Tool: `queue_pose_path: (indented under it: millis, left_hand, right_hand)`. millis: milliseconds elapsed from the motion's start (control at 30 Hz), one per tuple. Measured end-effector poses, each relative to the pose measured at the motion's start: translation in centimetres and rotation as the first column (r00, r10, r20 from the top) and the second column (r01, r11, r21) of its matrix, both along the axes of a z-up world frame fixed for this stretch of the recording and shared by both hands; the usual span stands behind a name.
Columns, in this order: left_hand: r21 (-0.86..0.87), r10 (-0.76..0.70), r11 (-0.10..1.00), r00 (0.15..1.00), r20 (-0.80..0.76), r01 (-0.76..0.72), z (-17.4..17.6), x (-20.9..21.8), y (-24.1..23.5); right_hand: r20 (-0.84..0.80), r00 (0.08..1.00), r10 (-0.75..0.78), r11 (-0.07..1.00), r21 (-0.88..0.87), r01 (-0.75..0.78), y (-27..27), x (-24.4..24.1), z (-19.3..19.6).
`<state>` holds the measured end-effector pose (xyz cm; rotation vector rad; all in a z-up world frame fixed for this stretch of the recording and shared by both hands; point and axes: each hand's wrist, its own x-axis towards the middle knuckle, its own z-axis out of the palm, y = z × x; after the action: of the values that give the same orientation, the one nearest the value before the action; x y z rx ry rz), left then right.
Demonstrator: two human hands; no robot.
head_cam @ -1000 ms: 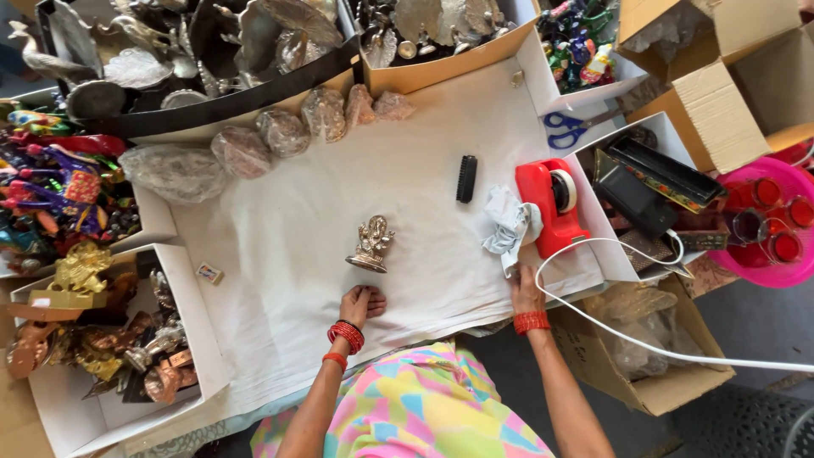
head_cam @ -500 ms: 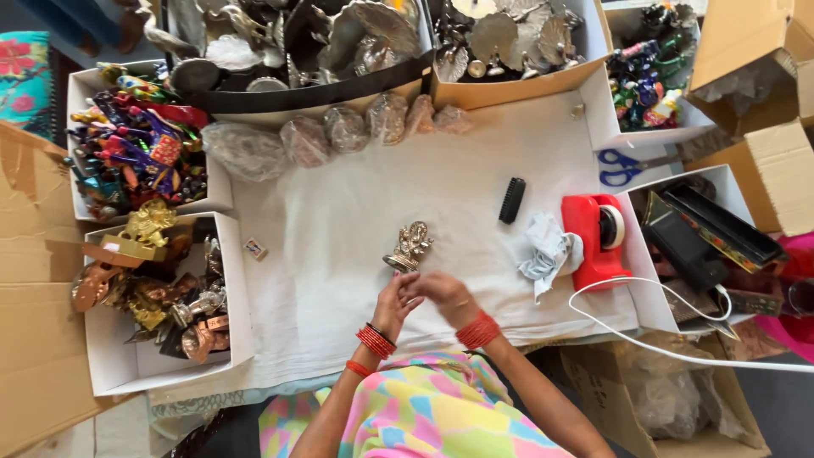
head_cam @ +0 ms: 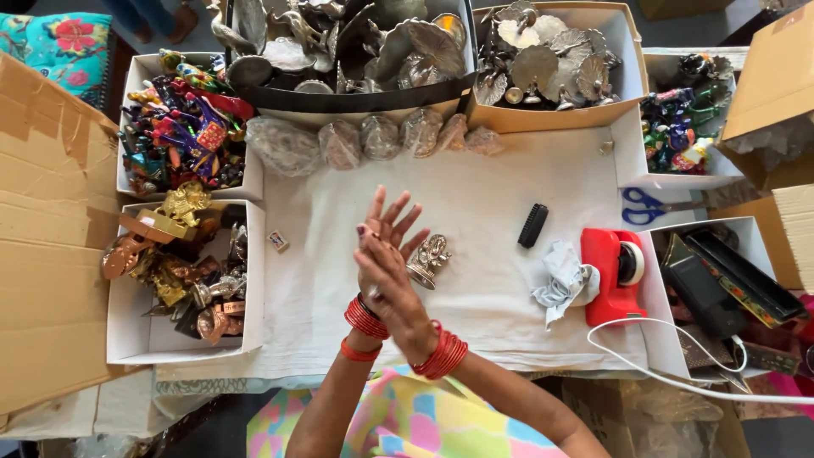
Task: The person cleans a small silver-colored decorative figurine using a white cloth. They wipe the object thoroughly on a white cloth-covered table surrounded by boxes of other decorations. The person holds the figurine in their left hand and wipes it with their right hand.
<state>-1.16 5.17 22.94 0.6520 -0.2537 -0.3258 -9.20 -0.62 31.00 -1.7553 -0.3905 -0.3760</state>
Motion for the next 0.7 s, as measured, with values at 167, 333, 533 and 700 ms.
queue_pose_path:
  millis: [167, 333, 533, 700]
  left_hand:
    - [0.182, 0.173, 0.971, 0.979, -0.105, -0.152, -0.7, -0.9, -1.7]
    - [0.715, 0.062, 0.692, 0.996, 0.069, -0.093, -10.6, 0.7, -3.5]
    - [0.867, -0.434, -0.089, 0.802, 0.409, -0.491, -20.0, 0.5, -5.9]
    - [0.931, -0.444, -0.238, 0.883, 0.151, -0.278, -18.1, 1.0, -6.3]
  right_hand:
    - [-0.265, 0.946, 0.187, 0.624, 0.776, 0.093, -6.2, 3.6, -5.7]
    - [-0.346, 0.937, 0.042, 0.548, 0.792, 0.268, -13.6, -2.3, -19.8]
    - [-0.729, 0.661, 0.179, 0.362, 0.673, 0.645, -18.1, -16.5, -32.6]
    - [-0.861, 0.508, 0.021, 0.473, 0.456, 0.754, -21.5, -25.8, -36.2]
